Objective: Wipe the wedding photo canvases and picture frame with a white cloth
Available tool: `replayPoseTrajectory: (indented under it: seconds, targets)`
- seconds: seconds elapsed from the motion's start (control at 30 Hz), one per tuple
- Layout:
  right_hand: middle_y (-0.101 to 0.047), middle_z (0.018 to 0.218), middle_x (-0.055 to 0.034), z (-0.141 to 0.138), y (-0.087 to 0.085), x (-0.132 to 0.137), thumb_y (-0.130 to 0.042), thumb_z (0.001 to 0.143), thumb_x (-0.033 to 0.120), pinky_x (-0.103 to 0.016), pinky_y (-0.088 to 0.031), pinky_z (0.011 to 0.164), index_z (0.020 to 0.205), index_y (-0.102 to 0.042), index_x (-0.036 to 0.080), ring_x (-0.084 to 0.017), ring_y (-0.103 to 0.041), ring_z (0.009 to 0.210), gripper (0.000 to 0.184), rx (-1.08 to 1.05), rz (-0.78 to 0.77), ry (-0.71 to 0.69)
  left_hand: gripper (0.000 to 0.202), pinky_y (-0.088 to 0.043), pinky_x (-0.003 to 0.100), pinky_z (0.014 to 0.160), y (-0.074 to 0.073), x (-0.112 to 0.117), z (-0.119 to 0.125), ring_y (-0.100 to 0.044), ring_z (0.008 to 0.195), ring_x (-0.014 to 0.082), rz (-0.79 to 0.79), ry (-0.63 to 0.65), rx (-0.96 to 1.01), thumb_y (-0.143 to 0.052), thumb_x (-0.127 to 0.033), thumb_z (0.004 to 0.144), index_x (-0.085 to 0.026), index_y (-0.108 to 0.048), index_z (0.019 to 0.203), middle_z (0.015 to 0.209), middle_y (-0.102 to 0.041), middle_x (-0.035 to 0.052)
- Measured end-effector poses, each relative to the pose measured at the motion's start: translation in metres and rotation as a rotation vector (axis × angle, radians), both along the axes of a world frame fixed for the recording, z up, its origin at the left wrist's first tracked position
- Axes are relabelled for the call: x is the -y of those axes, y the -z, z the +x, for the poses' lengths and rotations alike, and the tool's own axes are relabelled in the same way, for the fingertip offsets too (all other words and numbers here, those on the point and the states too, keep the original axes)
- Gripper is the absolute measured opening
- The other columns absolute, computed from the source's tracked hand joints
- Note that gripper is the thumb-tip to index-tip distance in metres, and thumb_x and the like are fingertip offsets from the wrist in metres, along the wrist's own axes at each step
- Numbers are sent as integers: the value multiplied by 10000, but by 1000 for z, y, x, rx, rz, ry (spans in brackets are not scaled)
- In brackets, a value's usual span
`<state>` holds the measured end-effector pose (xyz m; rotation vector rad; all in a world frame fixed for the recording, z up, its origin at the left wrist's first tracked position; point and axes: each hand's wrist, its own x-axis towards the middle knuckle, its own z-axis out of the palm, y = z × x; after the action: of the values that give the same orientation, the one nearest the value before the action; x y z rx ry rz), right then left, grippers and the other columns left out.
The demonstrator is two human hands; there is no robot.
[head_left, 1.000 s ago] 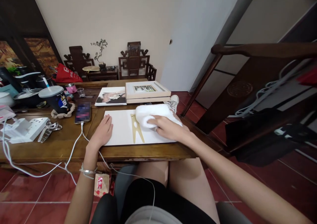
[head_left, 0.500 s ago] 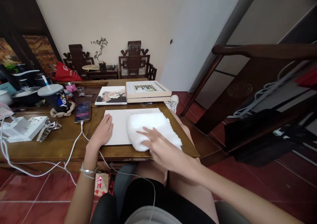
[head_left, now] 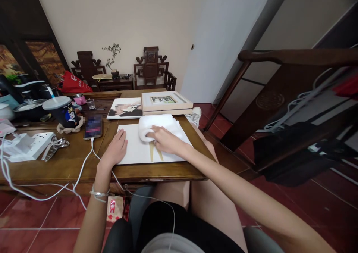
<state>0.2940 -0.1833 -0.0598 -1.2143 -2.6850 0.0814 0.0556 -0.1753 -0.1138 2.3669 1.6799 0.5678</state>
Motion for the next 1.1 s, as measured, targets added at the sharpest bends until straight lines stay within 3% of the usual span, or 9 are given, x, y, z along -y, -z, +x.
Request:
replayPoseTrajectory:
  seconds: [0.07,0.17,0.27,0.43,0.53,0.67,0.93,1.0,1.1]
  targets:
    - [-593,1204,-207,-6,-1,-11,-417,745,-46,-509,-433,964,1186,-609,98,-347,-488,1225,502,13,7,19,554,-172,436,1200,-1,0,0,-210,1451,263,-3,5,-6,-263,-320,944,-29,-366,1404,1543,-274,201]
    - [-538,1317,-215,-11,1,-1,-408,764,-40,-573,-372,1009,1195,-606,96,-378,-416,1294,493,30,19,50,550,-174,446,1198,0,0,0,-211,1451,263,10,14,-4,-257,-327,945,-51,-363,1409,1544,-284,186]
    - [-460,1425,-193,-11,4,33,-419,761,-39,-624,-302,1053,1197,-608,105,-395,-324,1361,497,29,3,37,553,-178,446,1196,0,0,0,-206,1451,271,14,13,-4,-255,-319,945,-29,-363,1404,1541,-277,203]
    - [-455,1445,-148,-1,5,101,-443,719,-38,-621,-246,1106,1141,-646,132,-381,-274,1396,498,13,-5,-75,562,-181,447,1194,-2,2,2,-202,1451,270,7,5,-18,-250,-309,943,-8,-354,1406,1543,-269,210]
    - [-456,1448,-137,3,1,118,-445,714,-30,-608,-262,1111,1102,-662,132,-381,-282,1394,473,20,-8,-125,560,-185,444,1193,-1,2,1,-209,1450,268,14,9,-12,-247,-315,945,-19,-360,1406,1540,-280,202]
    - [-477,1432,-124,-3,-2,97,-412,725,-49,-597,-292,1096,1144,-641,141,-363,-318,1380,514,35,-27,-84,546,-190,440,1192,3,0,-1,-223,1446,262,39,14,17,-262,-330,945,-58,-379,1404,1539,-300,180]
    - [-508,1368,-171,-47,2,-4,-417,779,-13,-616,-333,1015,1257,-558,138,-351,-406,1282,521,99,18,45,596,-175,448,1192,-2,1,1,-208,1449,270,0,12,-18,-237,-338,945,31,-368,1394,1528,-280,239]
    - [-510,1364,-175,-54,3,-10,-403,795,-7,-628,-332,1005,1259,-561,142,-354,-420,1262,512,119,31,61,587,-184,456,1190,-3,1,0,-217,1447,269,5,19,-12,-245,-332,944,24,-374,1393,1525,-289,236]
    - [-489,1391,-173,-53,6,6,-399,800,-10,-640,-300,1029,1236,-584,139,-367,-395,1289,497,141,50,20,563,-197,454,1188,-1,0,-1,-226,1444,263,25,27,5,-250,-309,942,-6,-381,1398,1527,-300,219]
